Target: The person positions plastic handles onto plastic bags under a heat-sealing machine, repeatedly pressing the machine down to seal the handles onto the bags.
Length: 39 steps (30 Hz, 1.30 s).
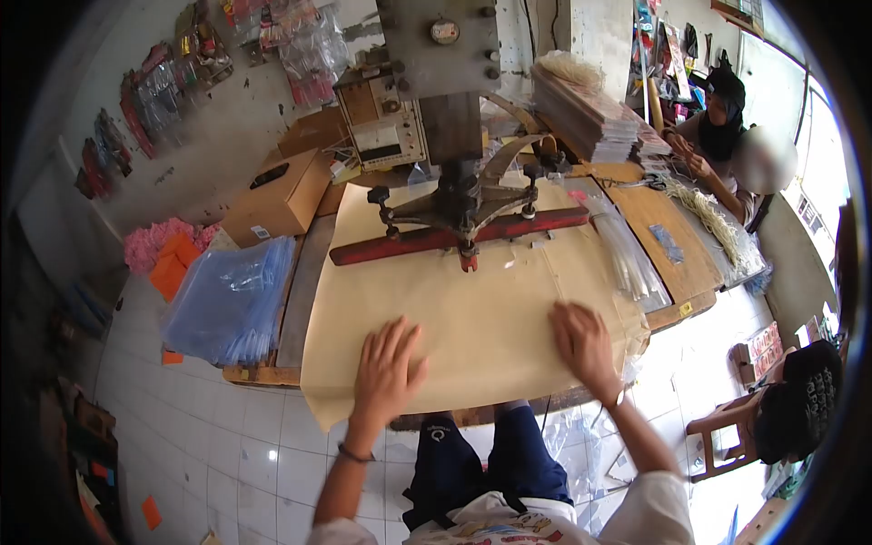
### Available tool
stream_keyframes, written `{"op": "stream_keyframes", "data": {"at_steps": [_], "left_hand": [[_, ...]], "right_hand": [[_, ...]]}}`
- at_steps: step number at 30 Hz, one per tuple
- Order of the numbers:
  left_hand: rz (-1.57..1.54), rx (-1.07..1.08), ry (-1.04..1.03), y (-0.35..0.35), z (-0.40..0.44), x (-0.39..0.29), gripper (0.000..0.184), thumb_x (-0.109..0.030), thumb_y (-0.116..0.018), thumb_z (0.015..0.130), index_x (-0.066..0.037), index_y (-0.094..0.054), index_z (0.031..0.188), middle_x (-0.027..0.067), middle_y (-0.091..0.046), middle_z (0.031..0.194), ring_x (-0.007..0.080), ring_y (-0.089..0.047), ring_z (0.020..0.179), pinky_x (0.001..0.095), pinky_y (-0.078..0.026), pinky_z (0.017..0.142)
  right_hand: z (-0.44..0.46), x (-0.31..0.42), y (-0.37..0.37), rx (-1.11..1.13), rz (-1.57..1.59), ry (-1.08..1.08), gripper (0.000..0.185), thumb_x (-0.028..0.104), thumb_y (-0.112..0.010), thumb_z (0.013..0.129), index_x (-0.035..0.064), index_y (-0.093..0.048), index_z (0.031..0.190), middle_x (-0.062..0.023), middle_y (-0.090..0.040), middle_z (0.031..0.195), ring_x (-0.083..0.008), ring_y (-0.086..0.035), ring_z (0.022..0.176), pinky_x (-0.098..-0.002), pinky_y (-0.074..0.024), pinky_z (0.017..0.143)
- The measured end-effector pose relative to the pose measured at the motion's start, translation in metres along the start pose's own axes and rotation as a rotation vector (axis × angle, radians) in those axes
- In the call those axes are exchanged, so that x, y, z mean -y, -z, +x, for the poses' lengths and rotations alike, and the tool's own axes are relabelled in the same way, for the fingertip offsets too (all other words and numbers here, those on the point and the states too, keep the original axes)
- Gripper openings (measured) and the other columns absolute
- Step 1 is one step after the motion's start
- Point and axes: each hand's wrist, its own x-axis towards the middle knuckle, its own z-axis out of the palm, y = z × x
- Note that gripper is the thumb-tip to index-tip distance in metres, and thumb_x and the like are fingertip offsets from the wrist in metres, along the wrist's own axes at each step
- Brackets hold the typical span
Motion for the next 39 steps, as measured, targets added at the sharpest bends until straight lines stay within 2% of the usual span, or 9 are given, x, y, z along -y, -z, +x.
{"op": "stream_keyframes", "data": {"at_steps": [6, 10, 13, 16, 23, 24, 28, 31, 39], "left_hand": [[-0.088, -0.368, 0.32, -0.093, -0.111, -0.067, 0.052, -0.018, -0.066, 0.089, -0.007, -0.055, 0.138, 0.0271, -0.041, 0.152, 0.0499, -0.034, 0.141, 0.0616, -0.027, 0.116], [-0.046, 0.591, 0.379, -0.195, -0.239, -0.09, 0.065, -0.043, -0.069, 0.085, -0.024, -0.053, 0.145, 0.0296, -0.027, 0.159, 0.0621, -0.027, 0.14, 0.076, -0.028, 0.107], [-0.11, 0.697, 0.539, -0.211, -0.239, -0.077, 0.074, -0.054, -0.071, 0.082, -0.03, -0.048, 0.149, 0.0241, -0.019, 0.164, 0.0668, -0.026, 0.137, 0.0801, -0.029, 0.102], [-0.24, 0.759, 0.616, -0.224, -0.231, -0.037, 0.078, -0.055, -0.073, 0.082, -0.03, -0.045, 0.15, 0.0255, -0.023, 0.161, 0.0609, -0.036, 0.136, 0.0683, -0.041, 0.104], [-0.496, 0.708, 0.649, -0.317, -0.224, 0.028, 0.082, -0.049, -0.08, 0.079, -0.015, -0.048, 0.146, 0.0257, -0.051, 0.142, 0.0363, -0.063, 0.119, 0.0474, -0.051, 0.101], [-0.333, 0.348, 0.407, -0.324, -0.219, 0.024, 0.07, -0.046, -0.078, 0.08, -0.014, -0.056, 0.138, 0.0194, -0.069, 0.118, 0.0337, -0.066, 0.115, 0.0472, -0.051, 0.099], [-0.369, 0.849, 0.464, -0.352, -0.186, 0.034, 0.062, -0.05, -0.071, 0.085, -0.013, -0.061, 0.134, 0.011, -0.064, 0.134, 0.0362, -0.056, 0.127, 0.0475, -0.045, 0.105], [-0.329, 0.338, 0.358, -0.376, -0.212, 0.034, 0.066, -0.055, -0.069, 0.085, -0.015, -0.061, 0.136, 0.0126, -0.058, 0.141, 0.0366, -0.051, 0.132, 0.0492, -0.042, 0.108], [-0.369, 0.416, 0.438, -0.378, -0.214, 0.028, 0.066, -0.055, -0.059, 0.093, -0.013, -0.054, 0.143, 0.0139, -0.053, 0.147, 0.035, -0.048, 0.136, 0.0492, -0.039, 0.112]], "right_hand": [[-0.206, 0.029, -0.121, 0.233, 0.222, -0.142, 0.059, 0.024, -0.073, 0.083, 0.0162, -0.057, 0.139, -0.0213, -0.051, 0.145, -0.0419, -0.043, 0.139, -0.0562, -0.0377, 0.111], [-0.203, 0.022, -0.174, 0.435, 0.145, -0.412, 0.057, 0.037, -0.072, 0.084, 0.0105, -0.061, 0.133, -0.0271, -0.054, 0.14, -0.046, -0.052, 0.128, -0.0527, -0.0448, 0.106], [-0.157, 0.008, -0.2, 0.71, 0.293, -0.62, 0.048, 0.037, -0.067, 0.086, 0.0144, -0.067, 0.129, -0.024, -0.063, 0.127, -0.0428, -0.057, 0.123, -0.0531, -0.0437, 0.106], [-0.182, -0.039, -0.303, 0.249, 0.15, -0.151, 0.043, 0.032, -0.064, 0.088, 0.008, -0.067, 0.124, -0.0262, -0.067, 0.117, -0.0427, -0.059, 0.119, -0.0534, -0.0451, 0.104], [-0.166, -0.015, -0.301, 0.203, 0.109, -0.308, 0.043, 0.032, -0.064, 0.088, 0.0077, -0.067, 0.124, -0.0262, -0.067, 0.117, -0.0429, -0.059, 0.119, -0.0534, -0.0452, 0.104], [-0.166, -0.016, -0.299, 0.206, 0.103, -0.31, 0.043, 0.032, -0.064, 0.088, 0.0077, -0.067, 0.124, -0.0262, -0.067, 0.117, -0.0429, -0.059, 0.119, -0.0534, -0.0452, 0.104], [-0.162, -0.023, -0.293, 0.211, 0.089, -0.317, 0.043, 0.032, -0.064, 0.088, 0.0075, -0.067, 0.123, -0.0262, -0.067, 0.117, -0.043, -0.059, 0.119, -0.0534, -0.0452, 0.103], [-0.165, -0.023, -0.287, 0.205, 0.079, -0.324, 0.043, 0.032, -0.064, 0.088, 0.0074, -0.067, 0.123, -0.0262, -0.067, 0.117, -0.0431, -0.059, 0.119, -0.0534, -0.0453, 0.103], [-0.176, -0.028, -0.278, 0.222, 0.072, -0.33, 0.042, 0.032, -0.064, 0.088, 0.0071, -0.067, 0.123, -0.0263, -0.067, 0.116, -0.0433, -0.059, 0.118, -0.0534, -0.0454, 0.103]]}}
